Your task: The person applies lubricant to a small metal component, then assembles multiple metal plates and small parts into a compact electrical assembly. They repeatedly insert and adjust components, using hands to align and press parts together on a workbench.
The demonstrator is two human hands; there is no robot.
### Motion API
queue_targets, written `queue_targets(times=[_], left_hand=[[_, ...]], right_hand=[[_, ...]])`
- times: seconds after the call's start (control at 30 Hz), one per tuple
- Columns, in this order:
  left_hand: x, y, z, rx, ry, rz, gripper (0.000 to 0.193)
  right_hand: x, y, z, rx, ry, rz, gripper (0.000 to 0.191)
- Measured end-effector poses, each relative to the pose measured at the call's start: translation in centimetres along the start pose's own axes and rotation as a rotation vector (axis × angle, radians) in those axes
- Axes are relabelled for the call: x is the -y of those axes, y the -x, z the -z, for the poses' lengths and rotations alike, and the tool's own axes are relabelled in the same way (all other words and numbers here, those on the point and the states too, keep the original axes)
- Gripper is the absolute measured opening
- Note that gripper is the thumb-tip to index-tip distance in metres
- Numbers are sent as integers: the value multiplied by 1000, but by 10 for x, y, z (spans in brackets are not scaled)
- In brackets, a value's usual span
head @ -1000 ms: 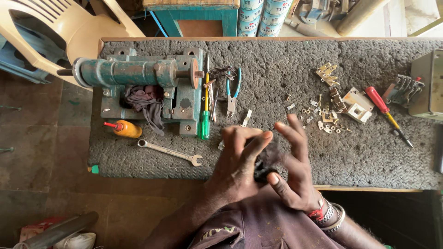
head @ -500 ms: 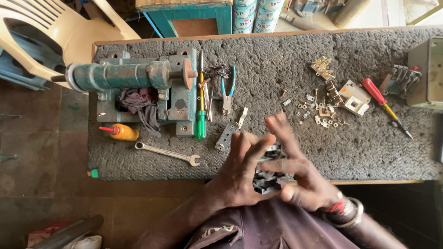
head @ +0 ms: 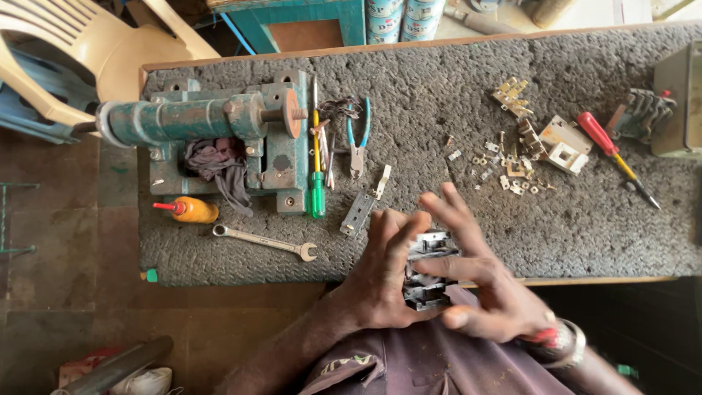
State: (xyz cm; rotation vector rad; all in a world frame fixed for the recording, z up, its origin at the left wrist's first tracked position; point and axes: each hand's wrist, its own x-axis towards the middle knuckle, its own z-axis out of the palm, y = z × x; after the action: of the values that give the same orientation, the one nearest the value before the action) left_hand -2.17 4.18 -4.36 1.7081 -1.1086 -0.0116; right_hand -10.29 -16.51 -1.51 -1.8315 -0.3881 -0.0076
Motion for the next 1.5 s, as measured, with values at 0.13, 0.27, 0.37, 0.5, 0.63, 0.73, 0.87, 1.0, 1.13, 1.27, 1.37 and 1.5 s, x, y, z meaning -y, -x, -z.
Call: queue_targets(times=[0.13, 0.27, 0.37, 0.5, 0.63, 0.73, 0.87, 1.0, 1.13, 1.27, 1.37, 1.5], left_hand=[[0, -1, 0, -32, 13, -33, 131], [-6, -1, 7, -69, 115, -20, 137], [-12, -5, 11, -102, 141, -66, 144], [-12, -12, 19, -96, 717, 324, 113], [-1, -19, 24, -193, 172, -84, 139], [4, -19, 20, -99, 2, -105, 140], [7, -18, 12, -48, -70, -95, 140], [8, -16, 7, -4, -31, -109, 140], [9, -9, 9, -10, -28, -83, 139], [10, -3, 9, -18, 0, -57, 138], [9, -2, 4, 6, 53, -57, 138], [5, -7, -4, 61, 50, -76, 135]], right_hand=[[4, -3, 1, 29, 93, 0, 49], [-2, 9, 6, -40, 162, 14, 29], [-16, 25, 0, -143, -6, -30, 24], [-40, 42, -21, -473, -419, -311, 27], [-51, 36, -18, -568, -1107, -195, 32], [-38, 21, -11, -861, -1125, -175, 23], [-13, -5, -22, -762, -456, 77, 23], [-1, -22, -31, -405, 222, 90, 29], [4, -16, -24, -300, 282, -26, 40], [7, -4, -9, -274, 164, -121, 42], [8, 1, -5, -238, 57, -139, 47], [6, -3, -13, -201, 101, -26, 53]])
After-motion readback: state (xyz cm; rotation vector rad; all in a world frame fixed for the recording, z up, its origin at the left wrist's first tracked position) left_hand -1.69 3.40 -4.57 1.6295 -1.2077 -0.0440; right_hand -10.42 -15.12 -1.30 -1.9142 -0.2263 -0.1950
